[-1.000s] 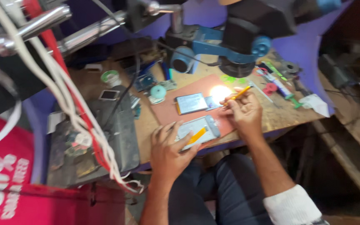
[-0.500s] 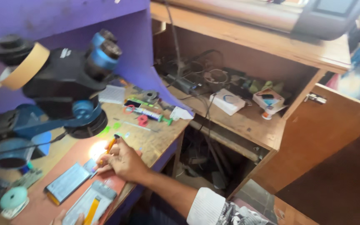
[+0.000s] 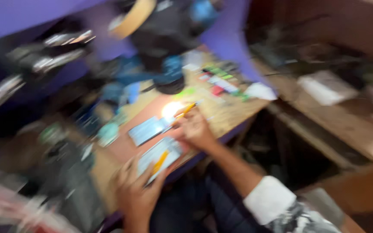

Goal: The person uses a thin metal tool to pry the internal components and battery away from the frame of a mobile phone.

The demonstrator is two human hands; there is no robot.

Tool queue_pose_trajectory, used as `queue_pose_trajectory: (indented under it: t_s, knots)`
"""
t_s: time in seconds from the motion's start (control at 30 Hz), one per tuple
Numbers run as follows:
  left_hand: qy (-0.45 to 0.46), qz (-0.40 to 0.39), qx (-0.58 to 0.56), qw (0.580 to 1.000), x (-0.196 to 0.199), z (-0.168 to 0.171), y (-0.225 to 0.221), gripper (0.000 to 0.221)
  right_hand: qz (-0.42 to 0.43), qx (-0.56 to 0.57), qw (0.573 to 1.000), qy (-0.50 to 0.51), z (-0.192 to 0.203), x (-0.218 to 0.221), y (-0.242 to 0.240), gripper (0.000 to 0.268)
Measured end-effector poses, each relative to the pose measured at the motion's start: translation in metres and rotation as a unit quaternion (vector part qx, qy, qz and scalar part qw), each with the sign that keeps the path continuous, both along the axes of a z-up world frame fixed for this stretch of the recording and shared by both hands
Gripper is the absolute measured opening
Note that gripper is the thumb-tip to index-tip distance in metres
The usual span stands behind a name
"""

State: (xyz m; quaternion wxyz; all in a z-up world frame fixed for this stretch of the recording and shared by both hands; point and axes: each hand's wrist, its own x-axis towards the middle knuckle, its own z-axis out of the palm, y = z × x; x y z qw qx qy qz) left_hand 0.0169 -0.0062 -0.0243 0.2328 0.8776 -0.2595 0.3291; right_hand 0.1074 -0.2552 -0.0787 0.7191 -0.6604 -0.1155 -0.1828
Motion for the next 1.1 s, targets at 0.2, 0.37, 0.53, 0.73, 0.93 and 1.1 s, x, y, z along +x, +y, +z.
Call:
queue_pose_trajectory:
  t_s: [0.2,0.37,0.53,0.73,0.93,1.1]
  knots:
    - [0.031,0.0,-0.04,0.999,-0.016,0.032,-0.003,0.039,0.066,0.101,0.992,-0.041,0.05,-0.023,0.011,0.08]
    - [0.035,0.012,-0.044,0.998,-0.017,0.031,-0.003,0.038,0.031,-0.003,0.998,-0.049,0.062,-0.031,0.015,0.072]
    - [0.036,0.013,-0.047,0.998,-0.017,0.029,-0.003,0.037,0.031,-0.01,0.999,-0.04,0.055,-0.029,0.015,0.07]
    - [0.043,0.013,-0.044,0.998,-0.017,0.03,-0.003,0.037,0.026,-0.064,0.993,-0.094,0.052,-0.03,0.017,0.068]
    - [0.047,0.013,-0.04,0.998,-0.017,0.033,-0.004,0.038,0.042,-0.094,0.99,-0.097,0.048,-0.031,0.016,0.067]
    - [0.041,0.008,-0.026,0.999,-0.016,0.032,-0.002,0.038,0.026,-0.209,0.953,-0.217,0.029,-0.02,0.016,0.066]
